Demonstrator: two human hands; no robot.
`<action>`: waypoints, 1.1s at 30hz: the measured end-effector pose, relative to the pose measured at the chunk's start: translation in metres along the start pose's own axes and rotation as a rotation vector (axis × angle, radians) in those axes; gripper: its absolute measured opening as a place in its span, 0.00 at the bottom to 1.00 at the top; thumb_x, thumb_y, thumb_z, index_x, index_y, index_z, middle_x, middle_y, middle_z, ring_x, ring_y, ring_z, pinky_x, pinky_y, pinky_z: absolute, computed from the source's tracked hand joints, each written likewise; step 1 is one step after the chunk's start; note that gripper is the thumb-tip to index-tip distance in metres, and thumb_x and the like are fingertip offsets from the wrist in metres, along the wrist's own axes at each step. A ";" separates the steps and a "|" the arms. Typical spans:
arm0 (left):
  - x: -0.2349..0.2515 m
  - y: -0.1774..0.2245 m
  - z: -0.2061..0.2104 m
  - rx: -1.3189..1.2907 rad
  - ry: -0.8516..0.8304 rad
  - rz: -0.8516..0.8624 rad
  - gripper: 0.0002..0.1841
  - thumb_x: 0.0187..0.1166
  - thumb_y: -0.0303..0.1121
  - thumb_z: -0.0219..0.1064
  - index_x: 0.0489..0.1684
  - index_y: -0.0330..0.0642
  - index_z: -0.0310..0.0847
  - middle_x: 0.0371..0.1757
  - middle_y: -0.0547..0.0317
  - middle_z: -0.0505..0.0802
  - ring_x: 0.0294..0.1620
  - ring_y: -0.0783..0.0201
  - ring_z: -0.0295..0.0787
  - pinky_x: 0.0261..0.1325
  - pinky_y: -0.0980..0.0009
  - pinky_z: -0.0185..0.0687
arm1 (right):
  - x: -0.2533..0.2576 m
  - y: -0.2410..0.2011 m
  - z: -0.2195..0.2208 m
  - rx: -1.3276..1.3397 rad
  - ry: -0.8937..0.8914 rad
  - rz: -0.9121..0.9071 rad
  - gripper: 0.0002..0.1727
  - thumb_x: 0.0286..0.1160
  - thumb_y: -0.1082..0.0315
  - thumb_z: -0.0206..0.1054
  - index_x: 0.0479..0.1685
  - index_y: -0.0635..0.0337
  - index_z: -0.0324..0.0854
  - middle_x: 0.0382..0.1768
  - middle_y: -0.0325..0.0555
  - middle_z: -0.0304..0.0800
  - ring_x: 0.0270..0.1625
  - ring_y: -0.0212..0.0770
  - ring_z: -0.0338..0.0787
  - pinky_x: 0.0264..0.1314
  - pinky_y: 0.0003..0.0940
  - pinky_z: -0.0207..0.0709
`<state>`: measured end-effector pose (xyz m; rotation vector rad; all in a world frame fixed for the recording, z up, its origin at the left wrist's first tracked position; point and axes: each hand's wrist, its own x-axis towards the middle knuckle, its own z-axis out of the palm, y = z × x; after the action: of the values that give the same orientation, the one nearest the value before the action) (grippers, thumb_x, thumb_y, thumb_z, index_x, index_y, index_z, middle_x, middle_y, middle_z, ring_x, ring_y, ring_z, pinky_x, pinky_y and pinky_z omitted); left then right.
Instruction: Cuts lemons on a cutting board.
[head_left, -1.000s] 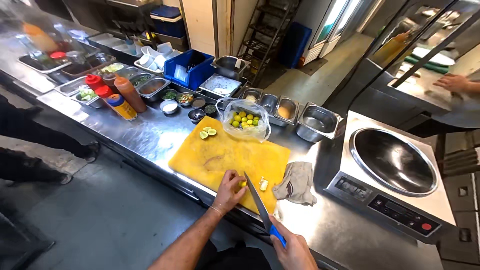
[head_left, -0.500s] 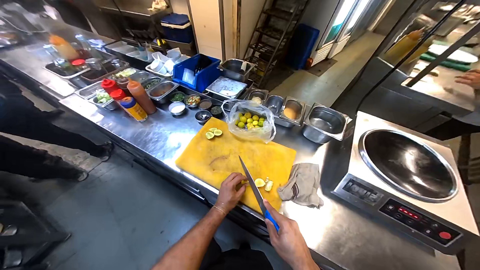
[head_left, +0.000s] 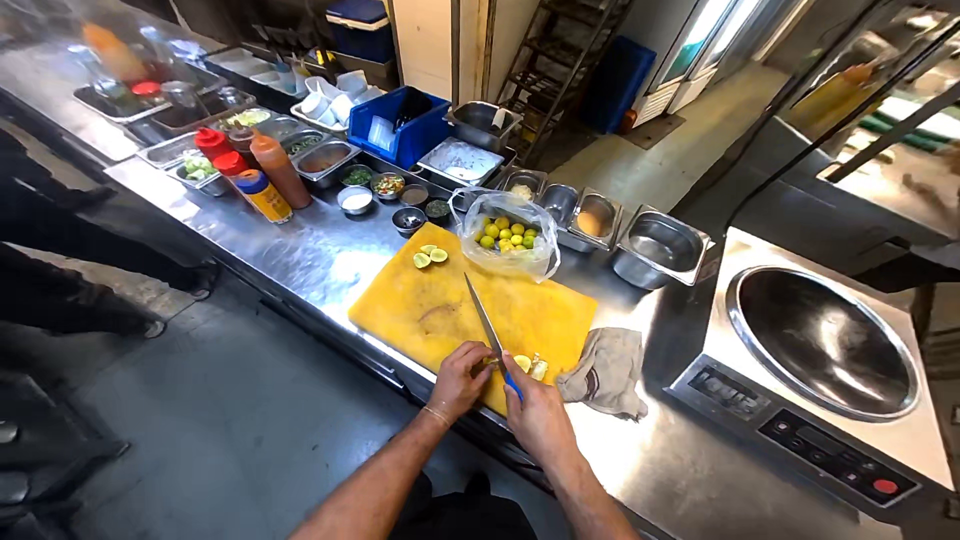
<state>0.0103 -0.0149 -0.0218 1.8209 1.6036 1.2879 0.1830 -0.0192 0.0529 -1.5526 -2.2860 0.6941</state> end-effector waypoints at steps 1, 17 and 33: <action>-0.001 0.000 0.000 0.006 -0.001 0.005 0.08 0.74 0.30 0.75 0.47 0.40 0.92 0.54 0.55 0.93 0.57 0.65 0.91 0.65 0.65 0.88 | -0.004 -0.001 -0.005 -0.018 -0.057 0.025 0.29 0.84 0.64 0.57 0.86 0.45 0.73 0.40 0.52 0.96 0.43 0.52 0.95 0.52 0.51 0.87; 0.046 0.063 -0.009 0.258 -0.467 -0.505 0.20 0.79 0.48 0.72 0.53 0.40 0.91 0.50 0.48 0.93 0.55 0.55 0.91 0.67 0.55 0.83 | -0.074 0.055 -0.034 0.398 -0.295 0.316 0.32 0.85 0.59 0.60 0.91 0.40 0.65 0.35 0.46 0.92 0.22 0.39 0.90 0.30 0.39 0.89; 0.031 0.032 -0.015 0.218 -0.533 -0.023 0.11 0.78 0.31 0.73 0.56 0.46 0.93 0.57 0.53 0.92 0.58 0.58 0.90 0.66 0.58 0.85 | -0.077 0.060 -0.044 0.682 -0.358 0.375 0.32 0.87 0.59 0.58 0.92 0.44 0.62 0.32 0.41 0.91 0.20 0.36 0.89 0.24 0.34 0.88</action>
<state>0.0134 0.0015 0.0225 2.0404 1.4903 0.5548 0.2808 -0.0620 0.0597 -1.5836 -1.6561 1.7485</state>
